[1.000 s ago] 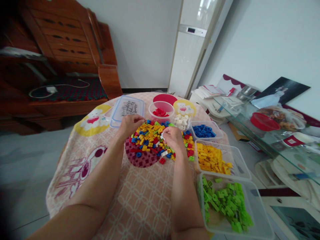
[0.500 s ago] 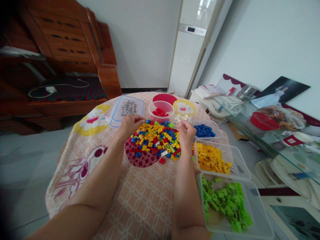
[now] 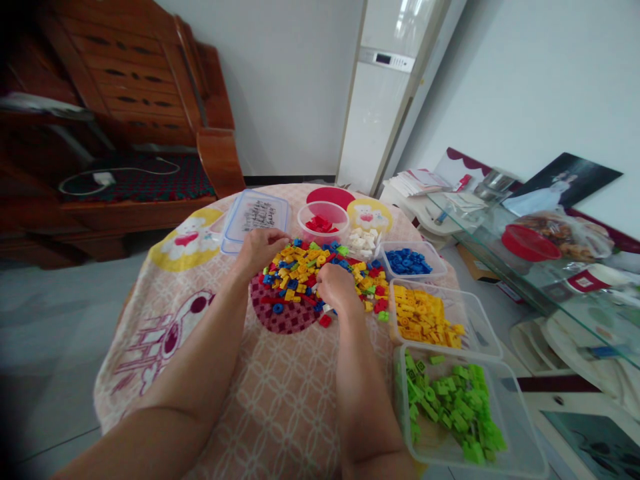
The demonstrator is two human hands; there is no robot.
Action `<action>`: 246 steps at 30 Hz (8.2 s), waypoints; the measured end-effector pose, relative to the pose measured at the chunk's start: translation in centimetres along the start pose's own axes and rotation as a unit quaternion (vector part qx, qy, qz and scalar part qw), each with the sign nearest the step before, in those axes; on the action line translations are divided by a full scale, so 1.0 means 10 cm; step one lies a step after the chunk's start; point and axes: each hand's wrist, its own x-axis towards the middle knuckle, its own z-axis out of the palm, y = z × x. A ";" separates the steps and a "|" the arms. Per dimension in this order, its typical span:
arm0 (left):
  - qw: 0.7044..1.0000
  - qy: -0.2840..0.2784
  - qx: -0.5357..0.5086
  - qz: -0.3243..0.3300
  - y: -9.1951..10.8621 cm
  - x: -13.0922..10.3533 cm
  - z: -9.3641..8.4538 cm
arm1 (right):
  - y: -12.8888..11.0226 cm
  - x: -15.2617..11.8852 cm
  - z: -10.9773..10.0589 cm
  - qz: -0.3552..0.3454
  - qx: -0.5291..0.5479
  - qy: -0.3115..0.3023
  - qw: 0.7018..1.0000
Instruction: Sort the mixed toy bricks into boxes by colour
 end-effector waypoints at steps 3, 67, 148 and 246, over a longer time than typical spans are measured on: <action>1.000 0.001 0.003 0.001 0.00 0.00 0.00 | -0.09 0.01 0.01 0.015 -0.069 -0.009 0.997; 0.888 -0.155 0.208 0.379 0.77 -0.70 1.07 | 0.57 -0.05 -0.27 0.109 0.478 0.551 0.675; 0.987 -0.052 0.069 0.139 0.18 -0.04 0.13 | 0.56 0.12 -0.01 0.114 0.524 0.326 0.779; 0.988 -0.045 -0.085 0.123 0.46 -0.16 0.10 | 0.46 -0.05 -0.07 0.063 0.101 0.006 0.993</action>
